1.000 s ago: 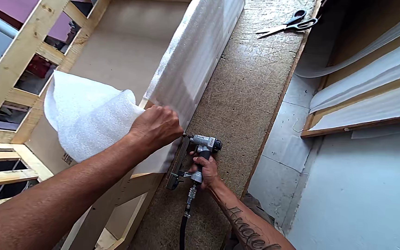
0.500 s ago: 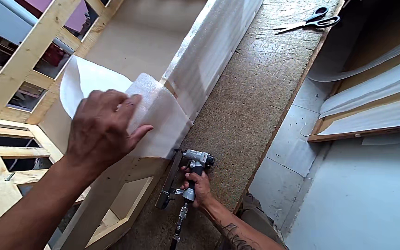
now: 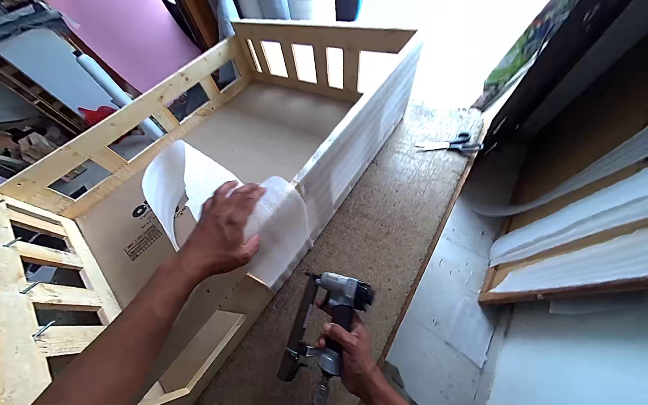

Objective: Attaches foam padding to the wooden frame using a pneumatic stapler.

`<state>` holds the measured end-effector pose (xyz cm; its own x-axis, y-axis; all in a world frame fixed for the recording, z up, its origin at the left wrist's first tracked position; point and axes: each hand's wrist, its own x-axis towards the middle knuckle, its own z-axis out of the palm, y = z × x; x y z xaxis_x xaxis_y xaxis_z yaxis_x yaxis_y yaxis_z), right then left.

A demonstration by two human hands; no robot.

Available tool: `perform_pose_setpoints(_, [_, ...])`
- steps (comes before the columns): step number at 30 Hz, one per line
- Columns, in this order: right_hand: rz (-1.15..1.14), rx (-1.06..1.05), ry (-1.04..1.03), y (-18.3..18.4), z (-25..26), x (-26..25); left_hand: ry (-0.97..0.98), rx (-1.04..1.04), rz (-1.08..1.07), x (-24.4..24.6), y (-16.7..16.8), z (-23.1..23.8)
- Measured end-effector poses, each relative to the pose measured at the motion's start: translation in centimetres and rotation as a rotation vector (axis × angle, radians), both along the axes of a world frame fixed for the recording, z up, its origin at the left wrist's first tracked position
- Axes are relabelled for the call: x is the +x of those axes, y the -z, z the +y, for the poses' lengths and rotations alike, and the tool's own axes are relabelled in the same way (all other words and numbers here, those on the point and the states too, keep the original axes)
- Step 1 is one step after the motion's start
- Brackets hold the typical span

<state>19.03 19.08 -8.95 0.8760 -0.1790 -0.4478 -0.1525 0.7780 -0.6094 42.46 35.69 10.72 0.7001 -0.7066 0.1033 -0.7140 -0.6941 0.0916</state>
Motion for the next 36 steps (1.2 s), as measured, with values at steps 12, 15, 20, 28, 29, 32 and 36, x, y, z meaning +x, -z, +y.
perform_pose_setpoints(12, [-0.578,-0.8,-0.031,-19.7,-22.0,9.3,0.193,-0.103,-0.205,9.6,-0.5,-8.6])
perform_pose_setpoints(15, [-0.584,-1.049,-0.175,-26.0,-25.1,12.9,0.244,-0.114,-0.368,9.8,-1.4,-9.4])
perform_pose_setpoints(20, [-0.437,-1.296,-0.646,-30.0,-21.4,17.9,0.12,-0.222,-0.315,12.3,2.5,-7.6])
perform_pose_setpoints(28, [-0.481,-1.27,-1.081,-27.4,-16.8,22.0,0.102,-0.313,-0.295,12.6,3.7,-7.3])
perform_pose_setpoints(29, [-0.477,-1.275,-1.085,-27.2,-16.4,22.0,0.102,-0.311,-0.287,12.6,3.7,-7.3])
perform_pose_setpoints(32, [-0.441,-1.334,-1.093,-26.7,-15.1,22.0,0.101,-0.316,-0.281,12.7,3.8,-7.3])
perform_pose_setpoints(36, [-0.343,-1.339,-1.052,-27.0,-13.9,21.1,0.097,-0.323,-0.274,12.7,3.7,-7.1])
